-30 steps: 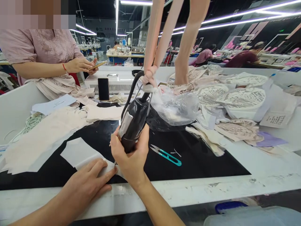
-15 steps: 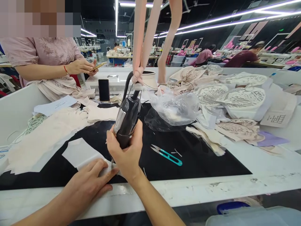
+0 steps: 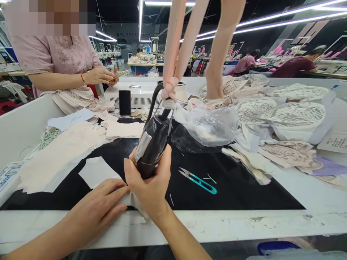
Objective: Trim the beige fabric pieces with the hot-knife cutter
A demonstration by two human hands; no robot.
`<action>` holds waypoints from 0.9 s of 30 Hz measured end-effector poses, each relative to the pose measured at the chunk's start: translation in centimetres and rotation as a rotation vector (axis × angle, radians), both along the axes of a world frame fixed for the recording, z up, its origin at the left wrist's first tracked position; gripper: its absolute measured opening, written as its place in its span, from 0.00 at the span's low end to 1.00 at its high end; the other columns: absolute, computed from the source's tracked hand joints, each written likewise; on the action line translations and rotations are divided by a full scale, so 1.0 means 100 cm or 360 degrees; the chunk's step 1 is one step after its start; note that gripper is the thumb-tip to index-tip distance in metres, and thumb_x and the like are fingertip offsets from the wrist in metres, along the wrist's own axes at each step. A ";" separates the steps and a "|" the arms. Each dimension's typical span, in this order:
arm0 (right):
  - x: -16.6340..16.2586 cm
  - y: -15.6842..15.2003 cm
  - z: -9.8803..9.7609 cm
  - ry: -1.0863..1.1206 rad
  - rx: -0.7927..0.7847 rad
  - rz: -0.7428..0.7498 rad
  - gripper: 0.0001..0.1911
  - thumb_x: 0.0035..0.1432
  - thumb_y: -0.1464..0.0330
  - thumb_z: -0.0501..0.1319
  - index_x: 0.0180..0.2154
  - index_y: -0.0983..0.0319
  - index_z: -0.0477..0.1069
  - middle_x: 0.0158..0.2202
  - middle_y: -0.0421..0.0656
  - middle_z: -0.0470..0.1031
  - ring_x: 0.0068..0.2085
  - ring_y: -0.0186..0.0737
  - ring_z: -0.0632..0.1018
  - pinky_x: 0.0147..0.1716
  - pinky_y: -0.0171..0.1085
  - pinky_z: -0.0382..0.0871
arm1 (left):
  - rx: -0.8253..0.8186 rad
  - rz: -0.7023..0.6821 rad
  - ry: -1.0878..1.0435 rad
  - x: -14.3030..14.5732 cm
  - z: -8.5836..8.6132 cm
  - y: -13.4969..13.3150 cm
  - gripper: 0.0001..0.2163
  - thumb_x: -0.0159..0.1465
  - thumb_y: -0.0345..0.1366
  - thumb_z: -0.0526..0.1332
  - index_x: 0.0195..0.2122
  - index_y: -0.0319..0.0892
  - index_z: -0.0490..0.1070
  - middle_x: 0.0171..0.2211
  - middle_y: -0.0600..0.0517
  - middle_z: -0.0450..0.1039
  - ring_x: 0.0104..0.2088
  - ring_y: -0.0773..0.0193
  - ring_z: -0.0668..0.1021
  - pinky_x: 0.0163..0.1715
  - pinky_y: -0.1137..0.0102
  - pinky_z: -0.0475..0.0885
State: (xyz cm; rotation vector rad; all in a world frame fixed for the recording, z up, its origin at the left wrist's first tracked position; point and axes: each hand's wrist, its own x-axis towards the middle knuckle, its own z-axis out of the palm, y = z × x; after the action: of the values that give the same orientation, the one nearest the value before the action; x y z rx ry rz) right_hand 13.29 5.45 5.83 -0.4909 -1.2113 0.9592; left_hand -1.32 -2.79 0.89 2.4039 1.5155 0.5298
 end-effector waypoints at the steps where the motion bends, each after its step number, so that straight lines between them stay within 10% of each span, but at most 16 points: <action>1: 0.000 -0.001 0.000 -0.0001 -0.0002 -0.0001 0.19 0.55 0.75 0.67 0.44 0.55 0.63 0.31 0.32 0.76 0.24 0.30 0.76 0.26 0.32 0.77 | -0.0002 -0.0005 0.0017 0.000 0.000 -0.001 0.14 0.74 0.34 0.58 0.60 0.40 0.69 0.54 0.43 0.72 0.53 0.53 0.77 0.55 0.56 0.78; 27: -0.015 0.005 -0.001 0.0135 -0.0041 0.0161 0.17 0.57 0.73 0.67 0.44 0.54 0.64 0.30 0.32 0.77 0.23 0.32 0.75 0.22 0.34 0.74 | 0.0374 -0.0103 0.0405 -0.002 -0.018 -0.013 0.24 0.70 0.43 0.67 0.61 0.37 0.66 0.56 0.41 0.76 0.57 0.50 0.78 0.59 0.52 0.74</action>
State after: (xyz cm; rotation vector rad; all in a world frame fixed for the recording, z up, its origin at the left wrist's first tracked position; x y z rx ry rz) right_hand 11.78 5.98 5.74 -0.4085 -1.1567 1.0726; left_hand -1.48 -4.07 -0.92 2.7817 1.5413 0.4216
